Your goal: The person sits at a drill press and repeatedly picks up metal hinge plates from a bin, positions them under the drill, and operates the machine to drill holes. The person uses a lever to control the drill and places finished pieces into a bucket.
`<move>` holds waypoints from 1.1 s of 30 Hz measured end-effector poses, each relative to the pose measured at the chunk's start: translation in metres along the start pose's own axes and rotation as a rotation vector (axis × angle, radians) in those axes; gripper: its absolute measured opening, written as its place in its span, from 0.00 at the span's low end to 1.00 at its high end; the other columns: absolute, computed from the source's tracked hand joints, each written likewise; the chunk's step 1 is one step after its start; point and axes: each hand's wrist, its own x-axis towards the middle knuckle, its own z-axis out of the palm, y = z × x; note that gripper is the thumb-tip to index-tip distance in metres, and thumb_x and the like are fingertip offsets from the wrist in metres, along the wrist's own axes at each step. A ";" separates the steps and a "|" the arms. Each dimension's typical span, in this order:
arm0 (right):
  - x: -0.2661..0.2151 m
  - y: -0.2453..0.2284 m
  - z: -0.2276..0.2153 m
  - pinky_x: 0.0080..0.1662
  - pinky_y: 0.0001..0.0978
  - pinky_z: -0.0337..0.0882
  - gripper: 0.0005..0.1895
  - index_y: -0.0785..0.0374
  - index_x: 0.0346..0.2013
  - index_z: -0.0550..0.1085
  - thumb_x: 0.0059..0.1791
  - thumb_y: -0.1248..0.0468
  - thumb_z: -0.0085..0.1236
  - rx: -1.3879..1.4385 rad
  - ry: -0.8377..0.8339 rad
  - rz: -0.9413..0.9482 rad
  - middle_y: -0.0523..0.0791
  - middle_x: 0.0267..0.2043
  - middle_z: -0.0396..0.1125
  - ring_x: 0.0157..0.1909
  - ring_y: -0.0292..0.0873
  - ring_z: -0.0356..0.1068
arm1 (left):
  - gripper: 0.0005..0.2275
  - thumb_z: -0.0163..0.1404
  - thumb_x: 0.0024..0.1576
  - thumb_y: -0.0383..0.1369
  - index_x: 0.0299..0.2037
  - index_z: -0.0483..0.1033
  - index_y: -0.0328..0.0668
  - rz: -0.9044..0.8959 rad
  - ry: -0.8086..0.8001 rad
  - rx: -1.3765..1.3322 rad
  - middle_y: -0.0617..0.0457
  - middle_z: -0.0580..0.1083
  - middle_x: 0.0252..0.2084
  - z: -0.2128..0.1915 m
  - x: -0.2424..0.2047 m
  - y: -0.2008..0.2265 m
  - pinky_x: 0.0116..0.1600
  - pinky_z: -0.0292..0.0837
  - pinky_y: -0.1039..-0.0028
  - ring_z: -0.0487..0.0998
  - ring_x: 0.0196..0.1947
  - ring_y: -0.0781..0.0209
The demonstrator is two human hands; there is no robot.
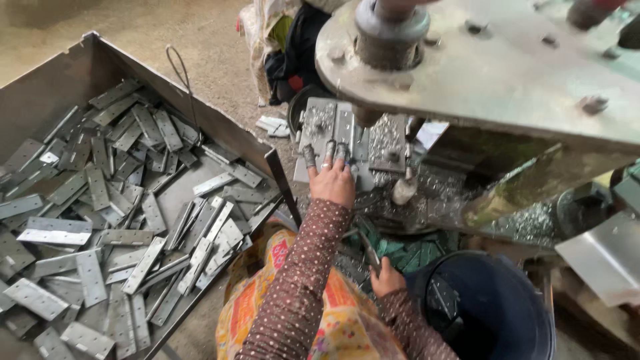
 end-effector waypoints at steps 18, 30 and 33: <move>0.007 0.011 0.019 0.37 0.55 0.73 0.28 0.60 0.56 0.67 0.49 0.45 0.53 0.066 -0.018 0.095 0.57 0.32 0.74 0.35 0.63 0.74 | 0.11 0.49 0.55 0.31 0.44 0.81 0.40 0.114 0.226 -0.217 0.48 0.76 0.54 0.008 0.008 -0.036 0.56 0.70 0.60 0.74 0.57 0.52; 0.014 -0.019 -0.135 0.44 0.55 0.74 0.33 0.58 0.52 0.72 0.45 0.37 0.56 -0.206 -0.241 0.088 0.57 0.36 0.75 0.42 0.64 0.76 | 0.08 0.48 0.57 0.33 0.42 0.80 0.50 -0.198 0.354 0.396 0.56 0.78 0.48 -0.068 -0.164 -0.186 0.70 0.49 0.40 0.77 0.54 0.55; 0.015 -0.045 -0.164 0.44 0.54 0.75 0.35 0.58 0.56 0.70 0.48 0.35 0.52 -0.365 -0.276 0.076 0.56 0.36 0.77 0.41 0.62 0.77 | 0.08 0.47 0.59 0.32 0.44 0.80 0.49 -0.067 0.421 0.364 0.57 0.77 0.55 -0.080 -0.175 -0.178 0.74 0.43 0.43 0.75 0.61 0.61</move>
